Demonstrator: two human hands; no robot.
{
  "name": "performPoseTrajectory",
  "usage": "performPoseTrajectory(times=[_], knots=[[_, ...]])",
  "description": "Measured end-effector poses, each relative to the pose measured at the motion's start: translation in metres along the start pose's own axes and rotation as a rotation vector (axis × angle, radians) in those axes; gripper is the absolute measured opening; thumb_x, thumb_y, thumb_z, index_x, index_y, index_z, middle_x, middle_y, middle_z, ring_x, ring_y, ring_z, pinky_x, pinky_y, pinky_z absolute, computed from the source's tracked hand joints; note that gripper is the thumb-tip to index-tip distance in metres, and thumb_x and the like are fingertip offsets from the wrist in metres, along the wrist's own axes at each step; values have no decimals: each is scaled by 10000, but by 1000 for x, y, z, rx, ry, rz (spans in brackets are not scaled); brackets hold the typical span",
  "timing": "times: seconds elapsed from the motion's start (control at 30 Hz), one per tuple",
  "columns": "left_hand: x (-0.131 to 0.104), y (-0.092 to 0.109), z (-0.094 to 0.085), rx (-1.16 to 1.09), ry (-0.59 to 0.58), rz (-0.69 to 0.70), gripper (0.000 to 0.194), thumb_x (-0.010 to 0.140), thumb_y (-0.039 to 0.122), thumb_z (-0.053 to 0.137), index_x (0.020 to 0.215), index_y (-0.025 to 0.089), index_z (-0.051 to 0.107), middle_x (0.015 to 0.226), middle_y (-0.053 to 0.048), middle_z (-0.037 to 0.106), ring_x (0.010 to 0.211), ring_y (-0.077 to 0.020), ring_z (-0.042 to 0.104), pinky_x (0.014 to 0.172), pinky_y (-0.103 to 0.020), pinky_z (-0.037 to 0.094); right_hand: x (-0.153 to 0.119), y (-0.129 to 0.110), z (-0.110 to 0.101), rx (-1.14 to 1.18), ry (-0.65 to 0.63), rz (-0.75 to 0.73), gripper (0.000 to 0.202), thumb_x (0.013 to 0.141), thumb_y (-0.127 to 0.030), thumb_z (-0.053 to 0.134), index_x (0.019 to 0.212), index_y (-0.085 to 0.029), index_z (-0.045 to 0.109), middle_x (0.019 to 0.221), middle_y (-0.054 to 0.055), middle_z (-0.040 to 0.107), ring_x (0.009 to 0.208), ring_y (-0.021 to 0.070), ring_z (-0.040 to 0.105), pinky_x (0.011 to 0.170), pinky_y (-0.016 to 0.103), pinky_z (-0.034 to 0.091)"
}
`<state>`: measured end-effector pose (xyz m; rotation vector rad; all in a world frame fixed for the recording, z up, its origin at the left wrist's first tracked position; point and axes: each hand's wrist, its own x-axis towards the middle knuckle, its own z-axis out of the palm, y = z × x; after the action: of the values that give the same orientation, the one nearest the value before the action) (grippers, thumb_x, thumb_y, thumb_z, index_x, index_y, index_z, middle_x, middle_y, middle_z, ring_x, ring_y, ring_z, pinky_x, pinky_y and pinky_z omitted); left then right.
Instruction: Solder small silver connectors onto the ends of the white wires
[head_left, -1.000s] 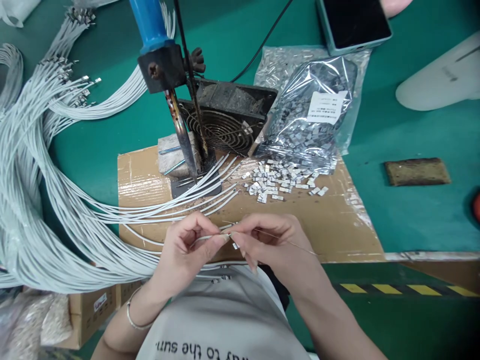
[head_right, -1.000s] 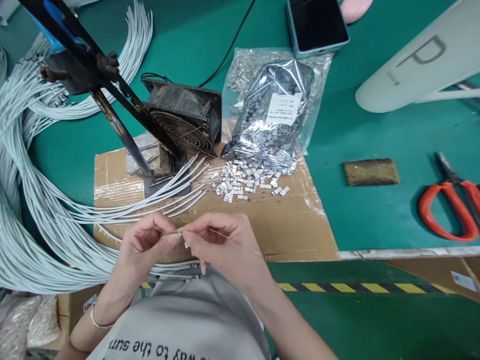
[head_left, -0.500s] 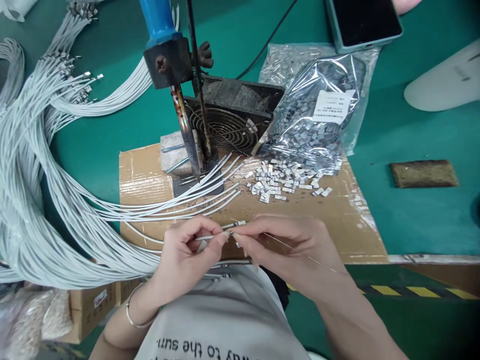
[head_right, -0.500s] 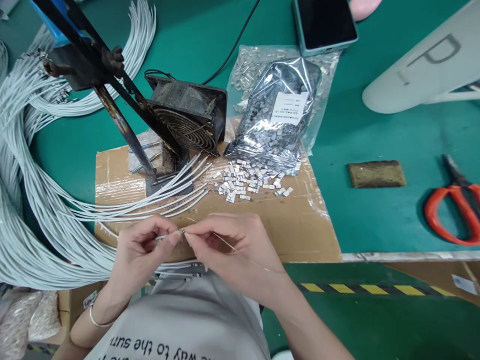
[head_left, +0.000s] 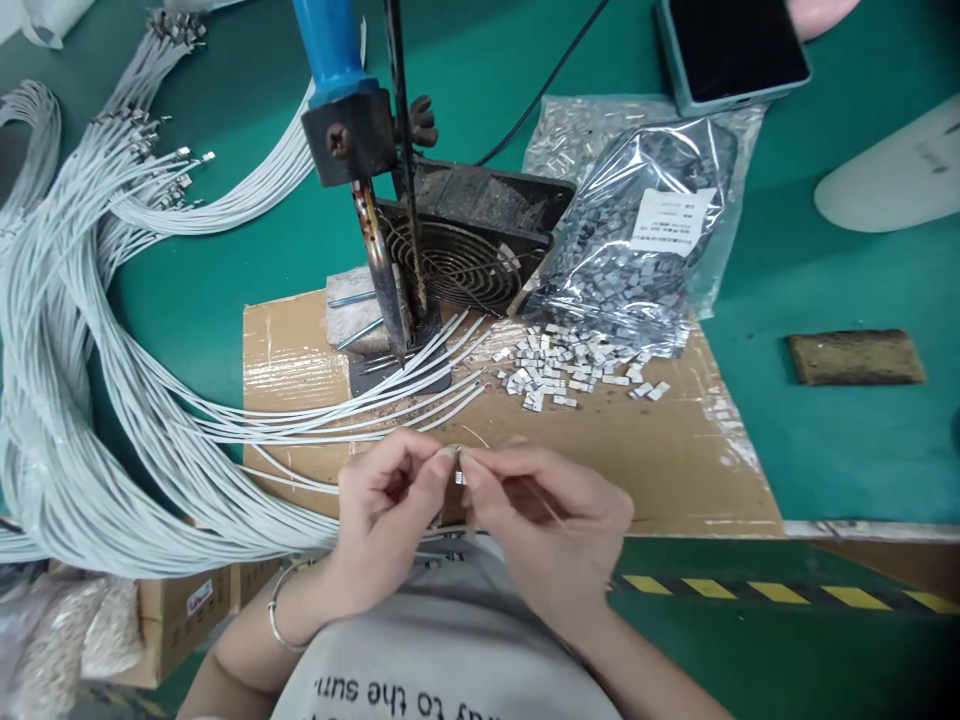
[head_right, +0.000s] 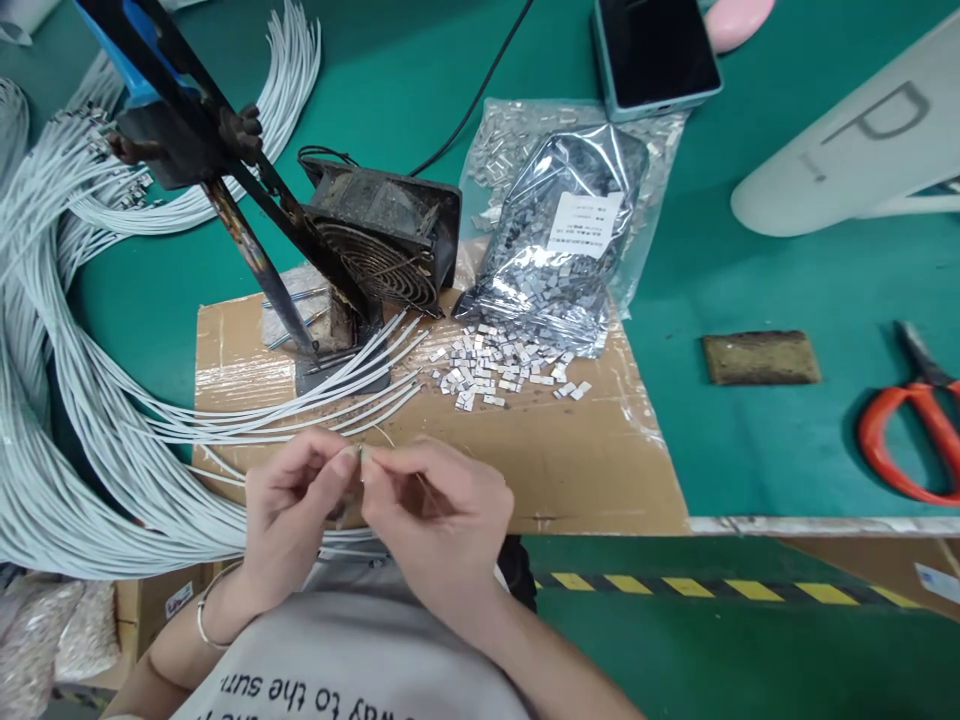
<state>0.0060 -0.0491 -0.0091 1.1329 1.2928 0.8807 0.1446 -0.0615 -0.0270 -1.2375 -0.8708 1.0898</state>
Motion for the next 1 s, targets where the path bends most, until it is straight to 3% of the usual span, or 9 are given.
performPoseTrajectory(times=[0.1,0.23,0.33,0.5,0.6,0.77,1.0], knots=[[3,0,-3,-161,-56,-95,272,1047,404,732,873,201,680,615,56,536,500,-80,361,459,-205,293,-4,3,2,-179,34,-252,283,882,-44,773,946,-311,837,642,-22,702,508,133,534,491,291,480],[8,5,-6,-181,-4,-119,187,1009,364,783,943,201,722,621,58,570,503,-72,354,467,-194,294,-1,4,-5,-292,-82,-341,396,912,-28,766,1116,-358,849,720,-5,763,510,141,511,556,331,535],[11,9,-5,-132,47,-100,152,977,292,792,885,184,739,607,47,593,506,-70,369,477,-194,307,5,3,-10,-226,-133,-252,306,968,-103,748,1104,-342,882,726,8,769,521,146,560,549,323,547],[13,13,-4,-15,113,-45,122,913,222,801,818,183,736,543,66,528,474,-68,322,441,-207,243,19,-6,-18,-9,-275,190,136,962,-291,796,1024,-281,917,642,-2,704,515,119,573,454,231,483],[11,12,-3,49,140,-7,92,911,182,778,827,188,742,548,67,525,465,-63,308,426,-216,198,26,-10,-21,103,-329,341,105,919,-329,844,978,-281,917,614,-13,684,479,96,533,435,206,470],[9,10,-2,104,152,22,80,888,150,764,825,193,740,588,35,623,456,-65,358,407,-226,175,27,-9,-20,57,-305,320,137,944,-372,824,928,-268,912,626,-2,690,487,104,539,437,218,479],[10,12,-4,91,140,2,91,906,164,770,827,200,740,582,49,597,462,-65,350,412,-221,186,25,-9,-19,-47,-240,127,159,951,-210,786,936,-296,919,654,-5,727,541,116,588,467,224,472]])
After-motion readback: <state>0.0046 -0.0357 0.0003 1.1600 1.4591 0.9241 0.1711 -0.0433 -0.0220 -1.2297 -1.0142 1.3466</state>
